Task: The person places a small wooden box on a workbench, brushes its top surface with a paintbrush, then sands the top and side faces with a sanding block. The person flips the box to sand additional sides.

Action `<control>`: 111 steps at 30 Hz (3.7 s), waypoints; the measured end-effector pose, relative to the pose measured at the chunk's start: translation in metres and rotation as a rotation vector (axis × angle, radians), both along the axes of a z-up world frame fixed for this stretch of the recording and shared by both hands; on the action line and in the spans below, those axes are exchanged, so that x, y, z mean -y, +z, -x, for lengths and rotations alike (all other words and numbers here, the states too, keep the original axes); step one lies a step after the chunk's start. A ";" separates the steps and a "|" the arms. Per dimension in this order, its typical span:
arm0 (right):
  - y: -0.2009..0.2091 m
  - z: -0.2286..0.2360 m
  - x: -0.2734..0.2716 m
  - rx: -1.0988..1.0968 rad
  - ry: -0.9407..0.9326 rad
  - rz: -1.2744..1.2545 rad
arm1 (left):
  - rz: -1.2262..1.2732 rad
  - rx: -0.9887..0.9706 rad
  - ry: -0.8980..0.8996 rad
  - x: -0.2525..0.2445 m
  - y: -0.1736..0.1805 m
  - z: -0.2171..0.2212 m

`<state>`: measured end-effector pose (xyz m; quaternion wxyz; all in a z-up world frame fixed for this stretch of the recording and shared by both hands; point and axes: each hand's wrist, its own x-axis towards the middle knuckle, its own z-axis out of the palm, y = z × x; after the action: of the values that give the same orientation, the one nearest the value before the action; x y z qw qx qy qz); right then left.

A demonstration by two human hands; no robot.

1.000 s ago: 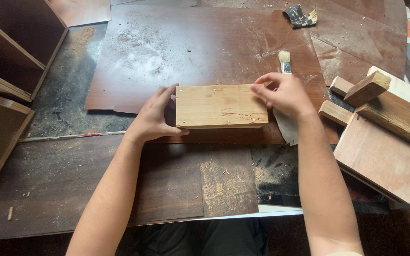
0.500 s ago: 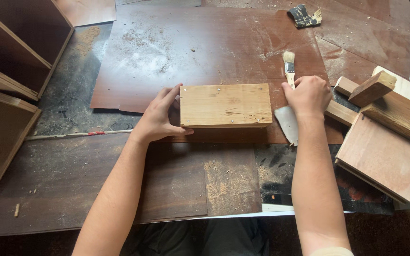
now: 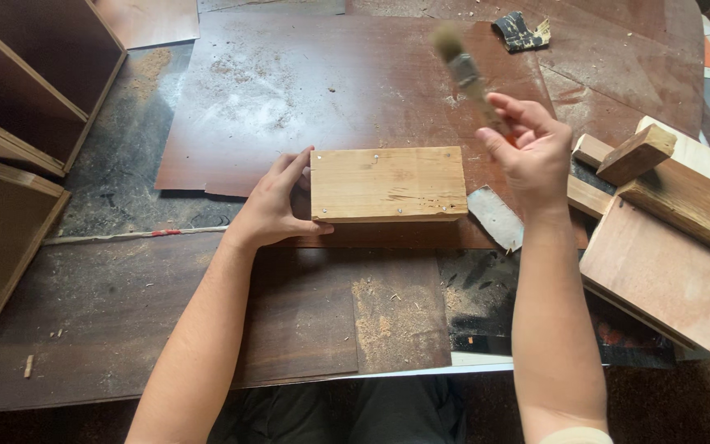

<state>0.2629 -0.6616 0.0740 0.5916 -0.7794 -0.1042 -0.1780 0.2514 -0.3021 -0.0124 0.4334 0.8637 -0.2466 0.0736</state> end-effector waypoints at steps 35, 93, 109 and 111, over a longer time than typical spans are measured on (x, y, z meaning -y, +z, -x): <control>-0.027 -0.008 -0.096 0.191 0.058 -0.247 | 0.089 -0.094 -0.020 -0.007 0.003 -0.005; -0.030 -0.016 -0.041 0.030 0.520 -0.481 | 0.130 -0.151 -0.028 -0.005 0.006 0.000; -0.034 -0.024 -0.036 0.161 0.077 -0.378 | 0.066 -0.124 0.006 -0.001 0.009 0.000; -0.035 -0.025 -0.034 0.123 0.116 -0.492 | 0.068 -0.125 0.003 -0.002 0.009 0.001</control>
<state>0.2882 -0.6274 0.0386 0.7653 -0.5924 -0.1378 -0.2109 0.2508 -0.2999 -0.0029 0.4769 0.8517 -0.2154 0.0284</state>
